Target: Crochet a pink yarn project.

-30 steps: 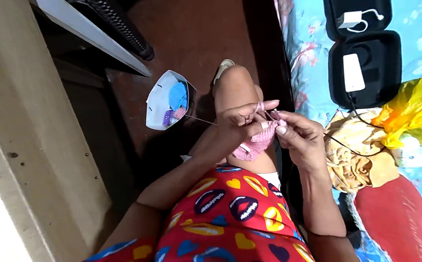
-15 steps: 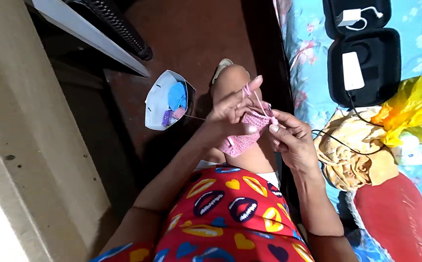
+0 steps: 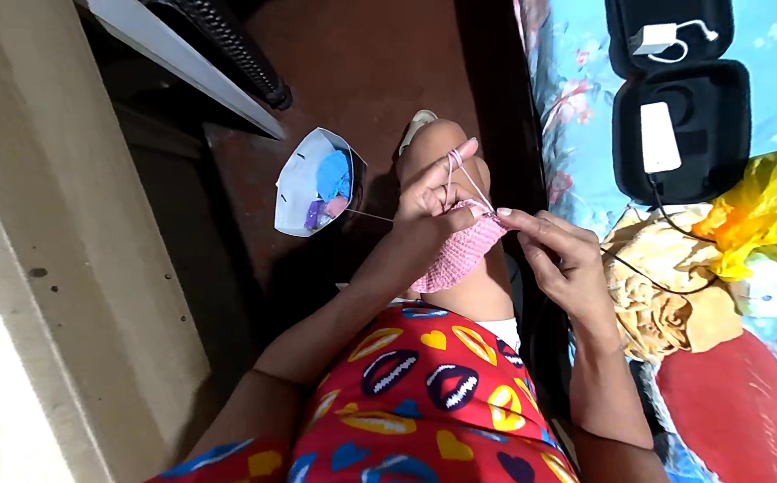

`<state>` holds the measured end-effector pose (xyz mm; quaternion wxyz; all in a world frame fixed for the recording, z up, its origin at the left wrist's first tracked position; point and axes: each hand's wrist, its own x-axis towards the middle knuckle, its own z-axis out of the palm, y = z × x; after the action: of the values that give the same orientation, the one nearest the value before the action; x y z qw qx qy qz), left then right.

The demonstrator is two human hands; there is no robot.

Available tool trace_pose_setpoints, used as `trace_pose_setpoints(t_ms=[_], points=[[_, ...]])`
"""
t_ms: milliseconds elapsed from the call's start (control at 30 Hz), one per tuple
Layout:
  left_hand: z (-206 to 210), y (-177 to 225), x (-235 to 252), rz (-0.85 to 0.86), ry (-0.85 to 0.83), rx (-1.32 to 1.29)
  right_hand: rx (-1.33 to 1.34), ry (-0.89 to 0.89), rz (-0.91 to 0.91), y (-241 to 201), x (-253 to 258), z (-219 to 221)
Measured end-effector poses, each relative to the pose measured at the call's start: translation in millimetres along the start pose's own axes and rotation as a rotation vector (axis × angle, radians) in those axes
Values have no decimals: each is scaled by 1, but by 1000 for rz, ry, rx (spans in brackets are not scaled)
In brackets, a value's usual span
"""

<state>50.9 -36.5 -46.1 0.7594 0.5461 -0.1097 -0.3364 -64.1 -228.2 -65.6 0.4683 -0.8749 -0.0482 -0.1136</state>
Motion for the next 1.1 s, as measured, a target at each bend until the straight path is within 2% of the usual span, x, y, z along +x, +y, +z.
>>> trace_pose_setpoints(t_ms=[200, 400, 500, 633, 700, 733, 767, 867, 933, 1000, 1033, 1100], points=[[1, -2, 0, 16, 45, 32, -261, 1, -82, -4, 2, -4], [4, -3, -3, 197, 51, 162, -390, 54, -101, -11, 1, 2], [5, 0, -8, 129, 54, 148, -376, 77, -113, -9, 0, 6], [2, -2, -1, -28, 37, -15, -153, 91, -75, -2, -1, 8], [4, 0, -5, -38, 38, 28, -8, 95, -22, -1, -2, 9], [7, 0, -11, 30, 45, 125, 54, 99, 19, -4, -3, 10], [11, -5, -15, 169, 59, 243, 109, 102, 72, -9, -3, 11], [12, -24, -20, 669, 49, 681, 301, 101, 274, -34, 0, 14], [14, -31, -22, 803, 30, 775, 550, 144, 416, -46, 4, 18], [15, -34, -23, 746, 23, 620, 749, 172, 479, -47, 6, 20], [16, -32, -23, 676, 21, 484, 746, 181, 440, -44, 4, 21], [16, -22, -21, 521, 1, 237, 545, 221, 248, -36, 0, 22]])
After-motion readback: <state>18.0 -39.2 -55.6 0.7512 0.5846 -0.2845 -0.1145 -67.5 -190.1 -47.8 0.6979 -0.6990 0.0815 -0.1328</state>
